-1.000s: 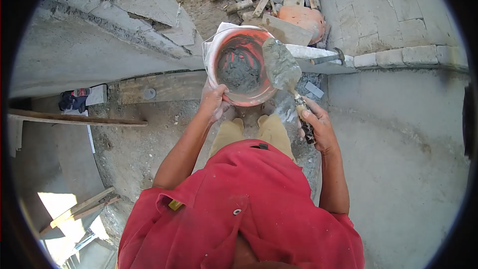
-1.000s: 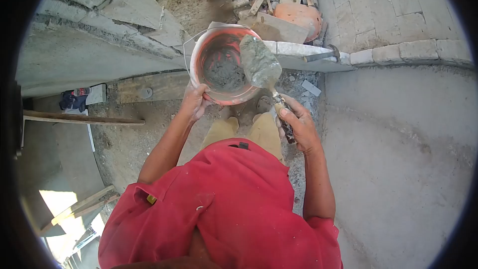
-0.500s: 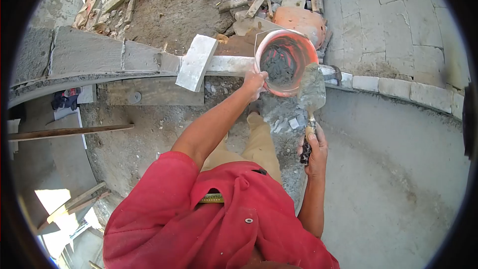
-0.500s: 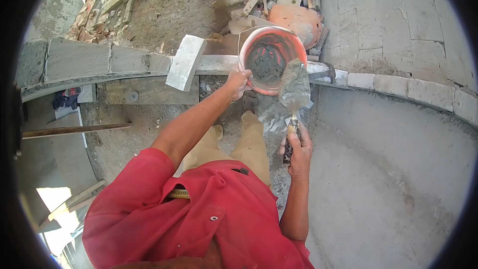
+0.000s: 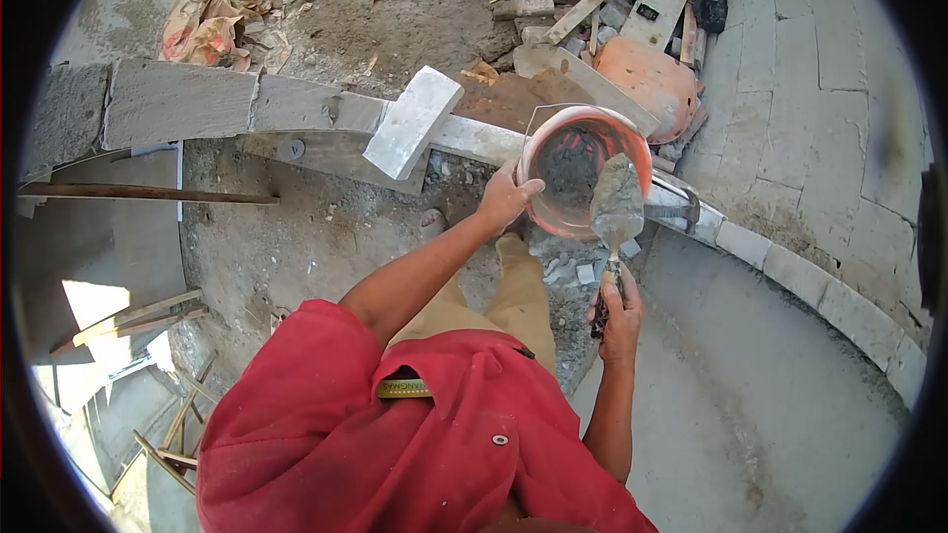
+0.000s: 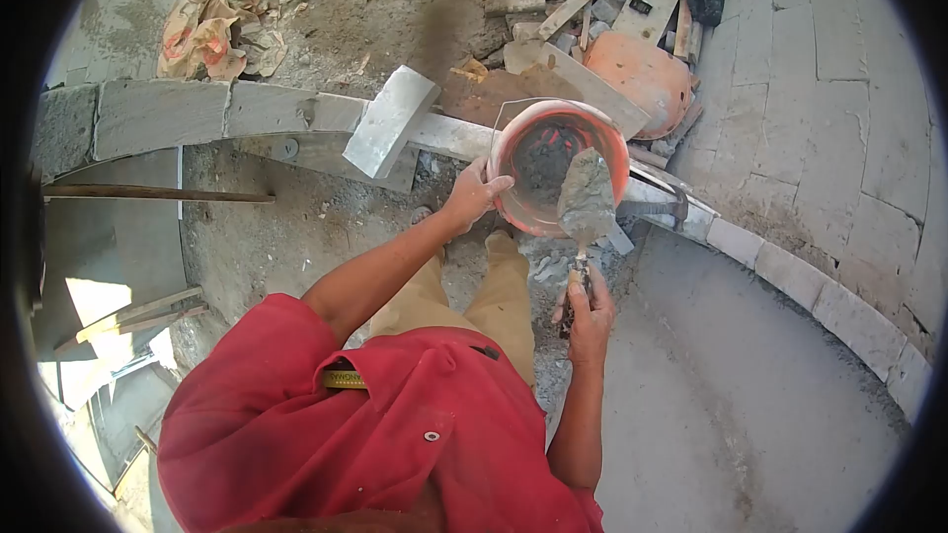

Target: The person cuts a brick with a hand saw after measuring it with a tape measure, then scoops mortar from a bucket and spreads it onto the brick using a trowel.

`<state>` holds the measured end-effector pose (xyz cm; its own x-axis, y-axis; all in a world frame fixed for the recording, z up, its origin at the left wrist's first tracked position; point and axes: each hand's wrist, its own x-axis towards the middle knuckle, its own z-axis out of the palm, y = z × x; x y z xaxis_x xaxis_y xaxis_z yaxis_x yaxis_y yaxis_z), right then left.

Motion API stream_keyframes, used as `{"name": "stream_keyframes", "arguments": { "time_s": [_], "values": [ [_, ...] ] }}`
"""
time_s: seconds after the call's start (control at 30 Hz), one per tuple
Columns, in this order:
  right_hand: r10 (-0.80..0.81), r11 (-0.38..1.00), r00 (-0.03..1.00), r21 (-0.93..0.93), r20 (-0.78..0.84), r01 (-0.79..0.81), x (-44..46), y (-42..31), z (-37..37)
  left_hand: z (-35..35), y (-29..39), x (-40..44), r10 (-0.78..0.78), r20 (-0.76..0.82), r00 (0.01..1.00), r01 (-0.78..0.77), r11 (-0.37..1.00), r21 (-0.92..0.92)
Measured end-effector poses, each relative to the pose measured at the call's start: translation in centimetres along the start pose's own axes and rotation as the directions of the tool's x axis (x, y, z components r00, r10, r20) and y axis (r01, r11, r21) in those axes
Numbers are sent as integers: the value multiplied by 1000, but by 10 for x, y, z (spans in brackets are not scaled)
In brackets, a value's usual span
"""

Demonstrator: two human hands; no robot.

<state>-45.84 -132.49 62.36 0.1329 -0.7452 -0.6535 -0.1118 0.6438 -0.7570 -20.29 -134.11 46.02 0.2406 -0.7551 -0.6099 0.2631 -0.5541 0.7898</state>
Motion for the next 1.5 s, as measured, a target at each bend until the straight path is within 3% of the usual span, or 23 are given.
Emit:
{"name": "stream_keyframes", "arguments": {
  "time_s": [0.07,0.1,0.17,0.23,0.3,0.33,0.4,0.43,0.5,0.53,0.6,0.73,0.77,0.8,0.83,0.87,0.9,1.03,1.13,1.2,1.23,1.37,1.5],
  "values": [
    [-2,1000,1000,-12,7,2,4,0,2,1,16,-11,10,-85,996,-26,981,-190],
    [-6,1000,1000,-17,10,6,4,0,3,-4,8,-6,8,-88,996,-25,980,-196],
    [-2,1000,1000,-24,14,2,3,-3,5,-26,-6,9,196,-455,869,-160,980,117],
    [-1,1000,1000,-28,17,1,3,-4,5,-67,18,10,230,-516,825,-96,957,273],
    [-16,997,1000,-69,5,16,2,-1,4,-113,11,32,542,-483,687,-74,714,697],
    [-15,997,1000,-73,7,16,1,-1,5,-131,16,37,540,-486,687,-72,716,694],
    [-20,997,1000,-80,-16,18,-2,-2,8,-157,36,40,493,-459,739,152,541,827],
    [-21,996,1000,-82,-14,20,-3,-3,9,-165,40,41,494,-461,737,153,542,826],
    [-45,990,999,-129,20,48,-4,-5,10,-175,43,43,312,-425,850,313,349,883],
    [-51,990,999,-131,19,53,-4,-6,12,-180,43,49,315,-424,849,310,352,883],
    [-67,983,996,-167,62,77,-6,-9,18,-190,42,58,127,-405,905,350,317,882],
    [-92,975,985,-189,146,119,-12,-27,41,-207,37,49,203,-425,882,284,491,824],
    [-101,974,983,-187,156,130,-13,-32,44,-213,37,34,22,-338,941,162,847,506],
    [-99,967,974,-211,204,142,-13,-38,47,-216,39,18,-78,-167,983,87,995,47],
    [-101,959,961,-232,256,162,-13,-45,52,-209,41,-4,-97,-177,979,67,983,-172],
    [-124,955,956,-231,267,188,-15,-59,61,-197,65,-39,-104,-27,994,85,913,-398],
    [-156,950,944,-218,292,225,-15,-67,64,-186,78,-69,-144,-6,990,115,813,-571],
    [-291,906,841,-150,457,395,-4,-96,75,-172,86,-145,-1,-221,975,-144,755,-640],
    [-308,900,765,-86,566,426,0,-121,88,-155,120,-182,222,-347,911,-391,732,-558],
    [-298,896,723,-78,623,437,-6,-137,96,-146,137,-202,228,-293,928,-359,343,-868],
    [-315,888,710,-69,630,454,-8,-141,98,-144,139,-215,254,-289,923,-352,256,-900],
    [-335,839,576,-42,746,542,-18,-140,109,-144,140,-259,406,-271,873,-374,200,-906],
    [-293,888,420,82,859,452,-50,-143,134,-140,137,-301,549,-228,804,-383,186,-905]
  ]
}}
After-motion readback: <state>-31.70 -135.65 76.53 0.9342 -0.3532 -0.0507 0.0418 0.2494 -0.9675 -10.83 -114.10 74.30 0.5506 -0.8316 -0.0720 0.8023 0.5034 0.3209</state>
